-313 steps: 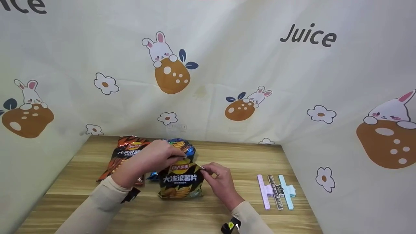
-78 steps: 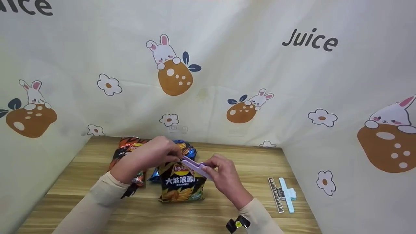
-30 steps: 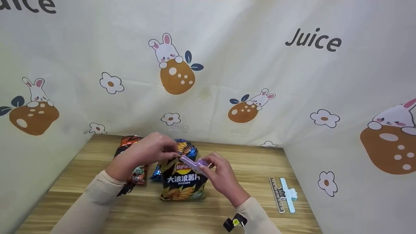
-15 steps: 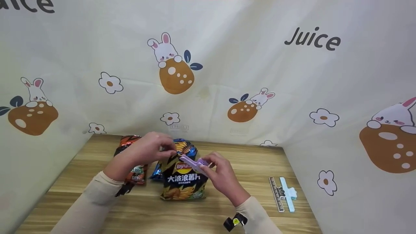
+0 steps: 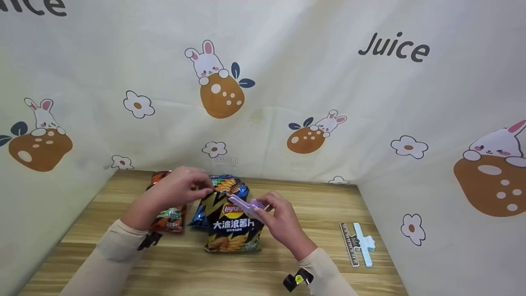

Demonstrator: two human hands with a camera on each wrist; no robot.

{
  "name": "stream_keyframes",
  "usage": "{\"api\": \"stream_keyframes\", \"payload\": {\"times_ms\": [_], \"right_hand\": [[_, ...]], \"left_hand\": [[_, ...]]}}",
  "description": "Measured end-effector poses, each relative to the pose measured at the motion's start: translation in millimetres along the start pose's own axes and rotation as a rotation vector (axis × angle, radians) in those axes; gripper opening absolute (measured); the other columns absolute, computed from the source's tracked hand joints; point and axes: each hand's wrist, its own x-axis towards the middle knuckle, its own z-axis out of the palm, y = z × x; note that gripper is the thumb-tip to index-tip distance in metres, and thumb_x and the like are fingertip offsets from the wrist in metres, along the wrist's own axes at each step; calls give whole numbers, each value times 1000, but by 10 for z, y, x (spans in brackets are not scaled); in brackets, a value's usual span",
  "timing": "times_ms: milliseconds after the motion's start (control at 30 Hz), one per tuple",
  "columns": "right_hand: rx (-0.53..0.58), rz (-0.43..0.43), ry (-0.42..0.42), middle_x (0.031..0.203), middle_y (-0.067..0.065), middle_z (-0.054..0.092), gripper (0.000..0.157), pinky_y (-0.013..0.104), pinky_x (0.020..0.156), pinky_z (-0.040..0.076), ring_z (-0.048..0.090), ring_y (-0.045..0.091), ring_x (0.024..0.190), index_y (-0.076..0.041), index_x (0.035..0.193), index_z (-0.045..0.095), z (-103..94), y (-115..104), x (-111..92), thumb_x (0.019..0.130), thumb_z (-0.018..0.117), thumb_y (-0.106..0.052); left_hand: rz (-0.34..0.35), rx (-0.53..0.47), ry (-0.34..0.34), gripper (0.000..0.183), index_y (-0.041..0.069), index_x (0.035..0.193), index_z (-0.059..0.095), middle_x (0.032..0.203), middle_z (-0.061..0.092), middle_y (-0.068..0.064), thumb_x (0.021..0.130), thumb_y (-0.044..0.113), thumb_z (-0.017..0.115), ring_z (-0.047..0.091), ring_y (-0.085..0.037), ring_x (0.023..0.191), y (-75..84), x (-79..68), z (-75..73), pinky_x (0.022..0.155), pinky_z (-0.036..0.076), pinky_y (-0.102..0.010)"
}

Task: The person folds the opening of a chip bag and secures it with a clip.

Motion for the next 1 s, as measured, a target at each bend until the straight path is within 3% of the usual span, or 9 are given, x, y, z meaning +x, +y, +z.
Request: {"api": "stream_keyframes", "payload": {"times_ms": [267,567,867,1000], "right_hand": [[20,-14,25,103,0,76,17,29,82,58,69,19,95,-21,111,83,3,9,-18,100,82,-8],[48,-64,53,99,5,79,19,29,80,59,72,19,89,-21,106,84,14,-20,20,98,83,-4],[37,-58,44,98,-6,78,18,30,82,60,73,18,91,-22,107,84,37,-102,96,97,84,-7],[48,-61,46,99,-4,77,20,30,82,60,72,19,91,-23,107,84,50,-106,111,98,84,-5]], "left_hand": [[19,8,27,9,16,104,82,97,77,4,104,24,79,67,-16,87,-8,-12,36,82,60,-39],[124,45,82,7,14,103,81,98,75,1,105,20,79,67,-18,87,-3,-22,50,78,61,-38],[75,31,53,9,15,108,82,102,77,3,106,23,78,70,-17,92,5,-17,53,84,62,-37],[68,30,51,10,16,109,82,103,77,3,106,24,78,70,-17,93,5,-14,52,84,62,-37]]}}
